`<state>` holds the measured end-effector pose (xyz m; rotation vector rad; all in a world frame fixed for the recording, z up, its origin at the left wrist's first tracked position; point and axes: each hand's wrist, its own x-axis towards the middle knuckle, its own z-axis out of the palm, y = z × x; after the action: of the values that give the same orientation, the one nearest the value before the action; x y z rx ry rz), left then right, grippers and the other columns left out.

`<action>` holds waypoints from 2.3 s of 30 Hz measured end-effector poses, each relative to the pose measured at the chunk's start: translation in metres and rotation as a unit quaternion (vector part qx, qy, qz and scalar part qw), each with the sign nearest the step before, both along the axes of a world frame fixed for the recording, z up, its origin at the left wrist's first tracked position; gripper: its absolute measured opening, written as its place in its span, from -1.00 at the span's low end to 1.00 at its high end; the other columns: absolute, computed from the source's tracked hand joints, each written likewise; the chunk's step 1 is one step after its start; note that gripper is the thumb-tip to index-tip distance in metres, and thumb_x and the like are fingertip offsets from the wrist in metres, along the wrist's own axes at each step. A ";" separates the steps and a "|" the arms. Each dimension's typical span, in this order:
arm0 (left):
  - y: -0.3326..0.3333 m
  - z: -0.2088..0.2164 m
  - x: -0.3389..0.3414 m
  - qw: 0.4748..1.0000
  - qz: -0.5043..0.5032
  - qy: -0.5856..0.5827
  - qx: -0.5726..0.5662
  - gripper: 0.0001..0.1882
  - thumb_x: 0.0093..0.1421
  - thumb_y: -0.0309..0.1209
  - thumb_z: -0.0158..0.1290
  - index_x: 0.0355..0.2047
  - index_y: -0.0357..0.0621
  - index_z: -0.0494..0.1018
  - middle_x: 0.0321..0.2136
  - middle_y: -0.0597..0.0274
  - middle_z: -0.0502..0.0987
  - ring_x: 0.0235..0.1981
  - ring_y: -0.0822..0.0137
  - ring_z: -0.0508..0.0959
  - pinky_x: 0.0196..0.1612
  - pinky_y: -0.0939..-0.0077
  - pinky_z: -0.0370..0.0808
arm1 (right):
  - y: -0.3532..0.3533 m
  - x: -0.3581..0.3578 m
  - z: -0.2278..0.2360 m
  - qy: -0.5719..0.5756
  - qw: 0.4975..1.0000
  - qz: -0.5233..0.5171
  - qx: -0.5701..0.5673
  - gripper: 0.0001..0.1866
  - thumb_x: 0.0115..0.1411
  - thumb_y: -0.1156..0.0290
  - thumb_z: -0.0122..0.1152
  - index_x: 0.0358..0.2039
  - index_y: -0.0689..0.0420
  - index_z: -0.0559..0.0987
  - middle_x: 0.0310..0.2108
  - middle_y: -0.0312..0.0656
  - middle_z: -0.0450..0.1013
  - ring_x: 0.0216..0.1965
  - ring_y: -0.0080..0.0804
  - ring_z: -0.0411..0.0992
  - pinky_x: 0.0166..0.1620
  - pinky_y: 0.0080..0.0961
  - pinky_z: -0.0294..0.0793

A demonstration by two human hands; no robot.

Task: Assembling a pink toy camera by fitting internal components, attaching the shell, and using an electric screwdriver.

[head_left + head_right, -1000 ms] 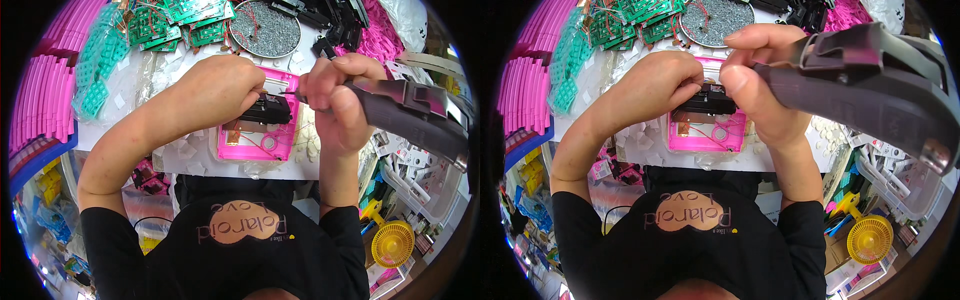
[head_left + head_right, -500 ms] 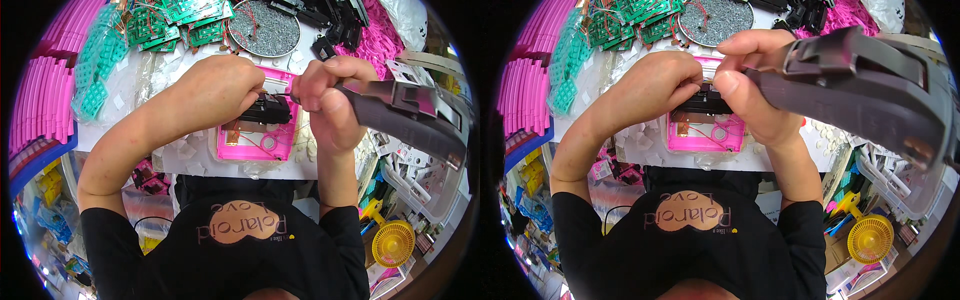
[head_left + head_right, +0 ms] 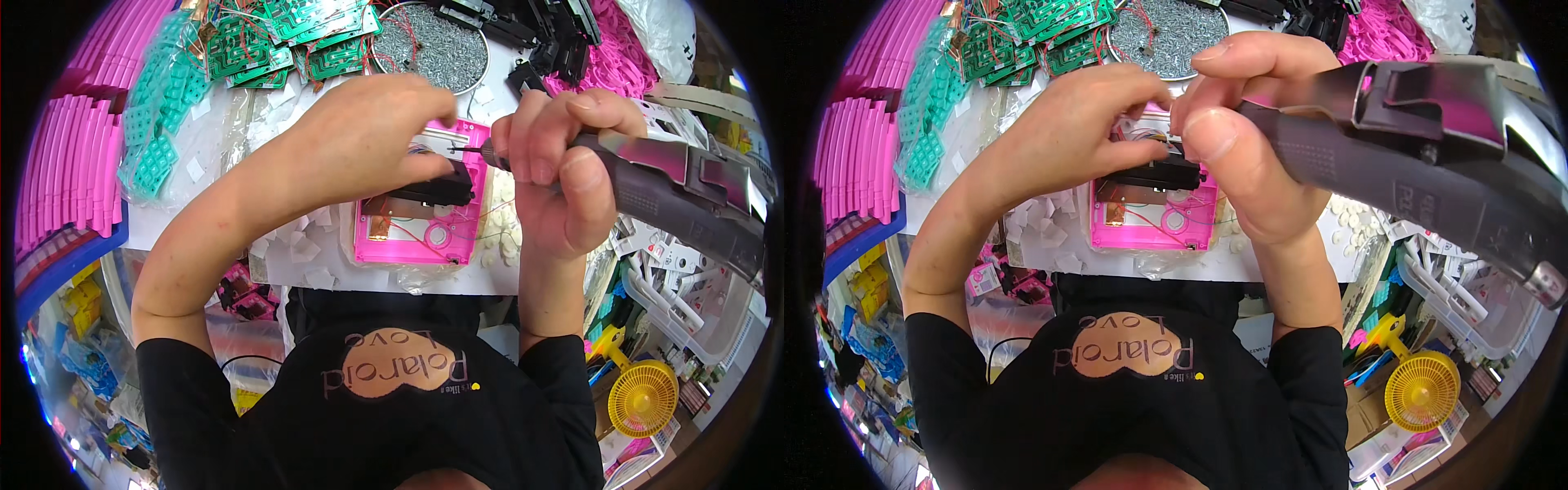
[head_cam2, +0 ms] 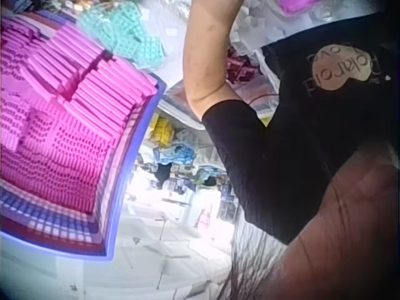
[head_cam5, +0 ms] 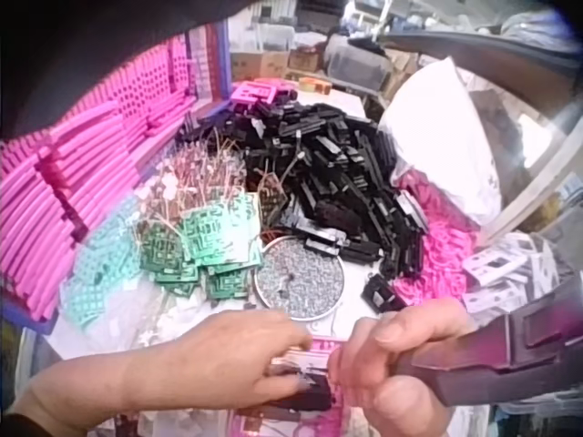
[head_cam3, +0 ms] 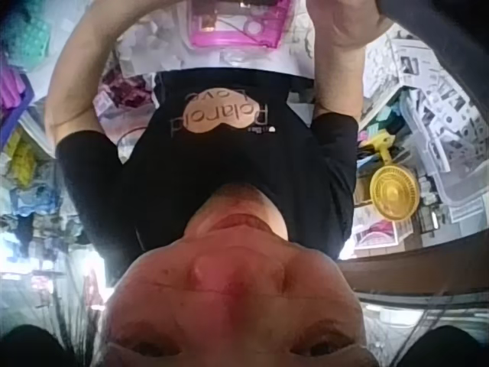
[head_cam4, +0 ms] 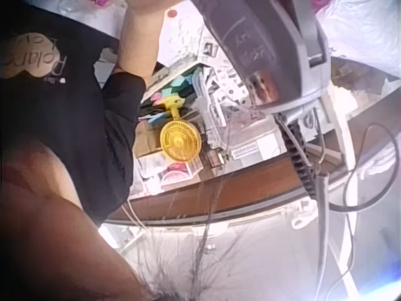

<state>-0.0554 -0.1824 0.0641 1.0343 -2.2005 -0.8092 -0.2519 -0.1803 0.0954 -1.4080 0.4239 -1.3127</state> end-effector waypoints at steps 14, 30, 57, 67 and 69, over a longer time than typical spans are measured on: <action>-0.077 -0.022 0.006 0.973 -0.057 -0.159 -0.160 -0.84 0.16 -0.36 0.15 -0.41 -0.22 0.52 -0.45 0.07 0.54 -0.36 -0.01 0.57 -0.28 0.15 0.50 | -0.008 -0.007 -0.006 0.028 0.999 -0.016 -0.006 -0.68 0.31 0.35 0.07 0.06 0.09 0.40 -0.53 -0.32 0.25 -0.49 -0.47 0.21 -0.34 -0.38 0.33; -0.040 -0.021 0.004 0.998 -0.048 0.020 -0.031 -0.85 0.15 -0.42 0.14 -0.34 -0.26 0.57 -0.44 0.08 0.55 -0.39 0.09 0.57 -0.30 0.25 0.48 | -0.006 -0.004 -0.007 0.025 1.000 -0.009 0.008 -0.65 0.31 0.30 0.16 0.06 0.10 0.41 -0.55 -0.33 0.24 -0.51 -0.50 0.20 -0.36 -0.42 0.33; 0.024 0.006 0.002 0.980 0.026 -0.043 -0.191 -0.91 0.13 -0.44 0.24 -0.34 -0.03 0.56 -0.45 0.36 0.56 -0.36 0.27 0.51 -0.04 0.23 0.22 | 0.004 -0.019 0.026 -0.034 0.991 0.123 -0.040 -0.64 0.37 0.17 0.07 0.14 -0.10 0.44 -0.48 -0.48 0.30 -0.44 -0.57 0.22 -0.25 -0.46 0.30; 0.028 0.000 0.004 0.993 0.013 0.010 -0.115 -0.89 0.12 -0.36 0.26 -0.33 -0.01 0.58 -0.49 0.37 0.57 -0.36 0.33 0.55 0.04 0.22 0.22 | 0.007 -0.011 0.019 -0.014 0.991 0.122 -0.057 -0.61 0.38 0.19 0.10 0.17 -0.04 0.38 -0.47 -0.40 0.30 -0.45 -0.54 0.23 -0.27 -0.42 0.32; 0.028 0.002 0.004 0.991 0.010 -0.012 -0.136 -0.86 0.11 -0.36 0.27 -0.31 0.00 0.59 -0.46 0.37 0.57 -0.34 0.32 0.55 0.04 0.21 0.22 | 0.008 -0.009 0.019 -0.011 0.992 0.116 -0.055 -0.61 0.38 0.20 0.09 0.17 -0.02 0.38 -0.47 -0.38 0.30 -0.45 -0.52 0.24 -0.27 -0.41 0.32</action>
<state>-0.0515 -0.1542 0.0659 0.9326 -2.2405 -0.4724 -0.2608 -0.1727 0.1139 -1.4842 0.1688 -1.1746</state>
